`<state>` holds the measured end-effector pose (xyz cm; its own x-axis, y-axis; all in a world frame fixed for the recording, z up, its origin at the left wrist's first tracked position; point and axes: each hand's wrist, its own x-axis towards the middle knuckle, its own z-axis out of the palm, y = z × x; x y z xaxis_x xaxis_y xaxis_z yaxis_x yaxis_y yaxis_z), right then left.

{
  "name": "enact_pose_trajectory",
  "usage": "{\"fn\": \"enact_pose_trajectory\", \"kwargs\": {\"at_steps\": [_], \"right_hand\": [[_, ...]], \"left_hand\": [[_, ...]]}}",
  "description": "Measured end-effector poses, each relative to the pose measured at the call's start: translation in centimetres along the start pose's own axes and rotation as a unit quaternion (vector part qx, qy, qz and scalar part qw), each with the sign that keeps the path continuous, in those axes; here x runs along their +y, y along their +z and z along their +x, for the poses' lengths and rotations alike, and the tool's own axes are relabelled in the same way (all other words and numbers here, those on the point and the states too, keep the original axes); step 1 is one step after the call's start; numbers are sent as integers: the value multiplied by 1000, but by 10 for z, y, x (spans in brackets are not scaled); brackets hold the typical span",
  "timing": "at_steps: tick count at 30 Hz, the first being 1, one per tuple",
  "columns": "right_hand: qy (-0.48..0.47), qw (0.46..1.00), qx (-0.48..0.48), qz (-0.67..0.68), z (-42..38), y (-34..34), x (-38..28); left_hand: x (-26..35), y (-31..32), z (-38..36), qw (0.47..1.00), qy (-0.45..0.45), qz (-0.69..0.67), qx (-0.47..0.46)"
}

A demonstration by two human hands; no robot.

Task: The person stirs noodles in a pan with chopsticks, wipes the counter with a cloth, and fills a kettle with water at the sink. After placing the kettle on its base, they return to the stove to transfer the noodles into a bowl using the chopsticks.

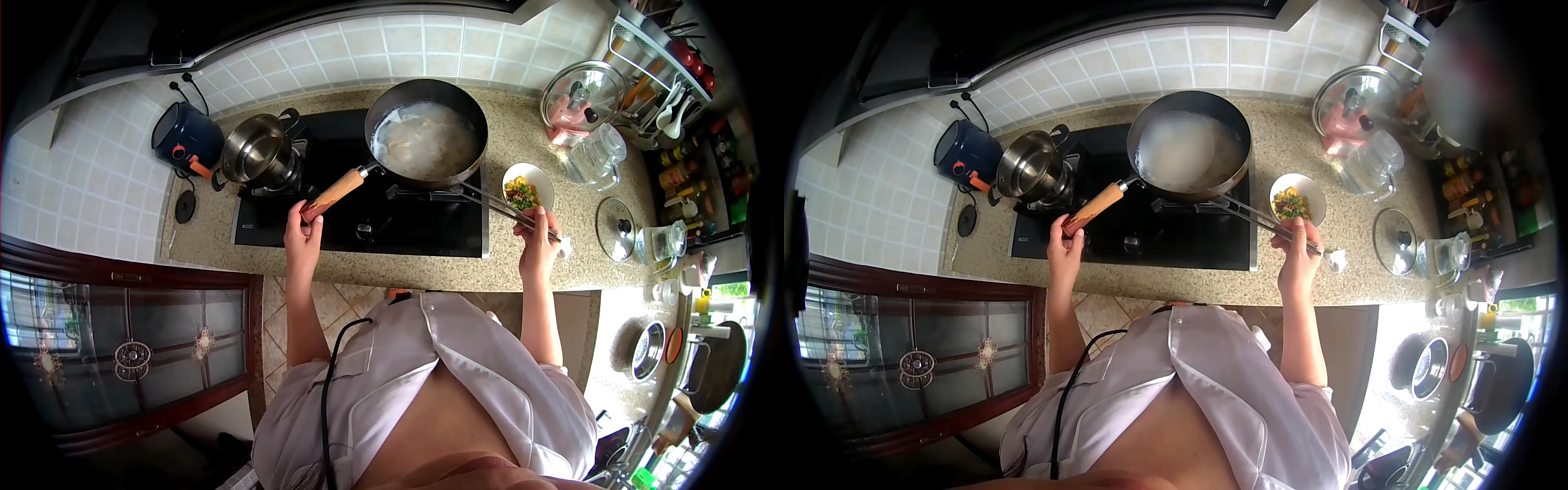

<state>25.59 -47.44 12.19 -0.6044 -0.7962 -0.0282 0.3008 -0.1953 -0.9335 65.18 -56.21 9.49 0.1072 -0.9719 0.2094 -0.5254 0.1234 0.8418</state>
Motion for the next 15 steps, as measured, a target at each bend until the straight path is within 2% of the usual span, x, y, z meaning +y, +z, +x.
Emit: {"fn": "enact_pose_trajectory", "kwargs": {"at_steps": [15], "right_hand": [[-6,1000,3,-8,-1,4,-5]], "left_hand": [[-9,3,1,999,2,-36,8]]}}
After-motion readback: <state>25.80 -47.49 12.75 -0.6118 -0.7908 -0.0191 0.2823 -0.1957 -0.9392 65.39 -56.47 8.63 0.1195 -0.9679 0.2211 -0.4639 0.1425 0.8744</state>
